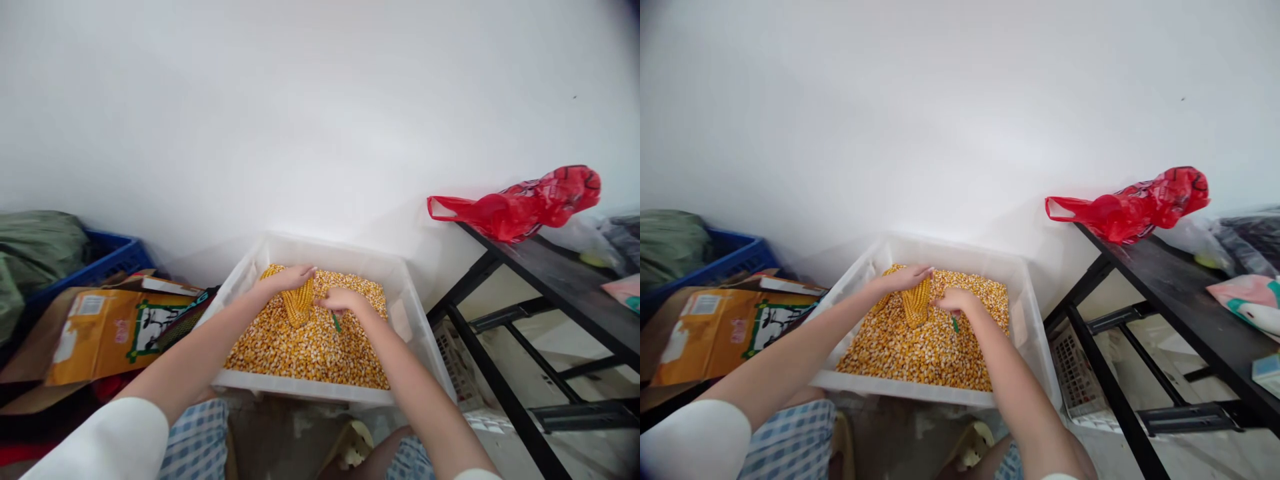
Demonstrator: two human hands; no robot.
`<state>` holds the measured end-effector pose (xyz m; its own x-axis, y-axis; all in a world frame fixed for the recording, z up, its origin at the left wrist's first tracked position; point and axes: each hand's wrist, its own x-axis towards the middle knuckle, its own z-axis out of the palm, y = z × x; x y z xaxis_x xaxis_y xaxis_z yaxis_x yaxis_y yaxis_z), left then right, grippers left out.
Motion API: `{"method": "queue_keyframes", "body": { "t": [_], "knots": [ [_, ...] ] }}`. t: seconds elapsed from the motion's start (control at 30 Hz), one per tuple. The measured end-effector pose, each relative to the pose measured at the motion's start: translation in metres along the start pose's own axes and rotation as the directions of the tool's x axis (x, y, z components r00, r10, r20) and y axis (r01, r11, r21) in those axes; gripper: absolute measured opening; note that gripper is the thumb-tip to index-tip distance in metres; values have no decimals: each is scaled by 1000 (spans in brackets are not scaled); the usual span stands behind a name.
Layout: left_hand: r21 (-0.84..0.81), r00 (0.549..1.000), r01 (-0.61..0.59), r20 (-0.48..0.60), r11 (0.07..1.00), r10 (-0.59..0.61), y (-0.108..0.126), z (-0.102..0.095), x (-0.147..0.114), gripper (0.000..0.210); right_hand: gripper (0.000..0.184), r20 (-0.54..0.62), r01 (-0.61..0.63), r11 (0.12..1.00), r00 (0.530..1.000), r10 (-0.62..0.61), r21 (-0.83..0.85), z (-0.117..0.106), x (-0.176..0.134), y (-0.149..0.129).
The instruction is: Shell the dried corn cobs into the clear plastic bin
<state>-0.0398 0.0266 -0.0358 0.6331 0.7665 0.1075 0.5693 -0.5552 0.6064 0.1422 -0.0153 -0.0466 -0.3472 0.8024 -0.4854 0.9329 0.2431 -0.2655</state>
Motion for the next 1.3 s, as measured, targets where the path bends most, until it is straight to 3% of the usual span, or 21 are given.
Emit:
{"method": "queue_keyframes", "body": {
  "t": [0.1,0.23,0.4,0.5,0.57,0.63,0.73,0.8,0.9,0.97,1.1,1.3],
  "knots": [
    [-94,998,22,58,995,-17,6,-3,-2,54,49,287,-97,995,954,85,26,11,6,6],
    [-121,983,-17,178,993,39,16,-13,-7,48,42,374,-105,992,925,70,75,24,13,9],
    [-36,977,-43,205,998,49,10,-18,-10,42,29,313,-48,992,950,11,112,22,15,6],
    [-55,986,20,164,998,-11,3,-18,-9,45,32,141,30,992,989,-47,122,12,13,6],
    [-106,991,67,122,992,-54,4,-22,-9,47,29,-10,158,948,987,-161,277,5,10,6],
    [-201,994,102,66,974,-91,9,-28,-11,47,32,-105,283,788,957,-271,547,-1,4,3],
    [-412,992,121,15,903,-126,21,-40,-15,47,41,-150,314,415,912,-382,854,-8,-10,-5],
    [-531,992,95,-16,842,-123,28,-46,-17,45,39,-184,296,232,895,-405,927,-11,-20,-13],
    [-590,990,49,-79,806,-118,34,-49,-19,42,35,-219,281,93,883,-414,955,-13,-27,-27],
    [-581,988,20,-115,814,-106,36,-47,-19,39,36,-267,321,101,895,-357,942,-10,-25,-36],
    [-601,993,-18,-106,799,-57,43,-37,-18,33,38,-344,375,242,925,-162,895,-5,-20,-39],
    [-738,999,24,-14,674,-51,55,-20,-14,36,27,-231,306,311,939,-254,900,-4,-37,-15]
  ]
}}
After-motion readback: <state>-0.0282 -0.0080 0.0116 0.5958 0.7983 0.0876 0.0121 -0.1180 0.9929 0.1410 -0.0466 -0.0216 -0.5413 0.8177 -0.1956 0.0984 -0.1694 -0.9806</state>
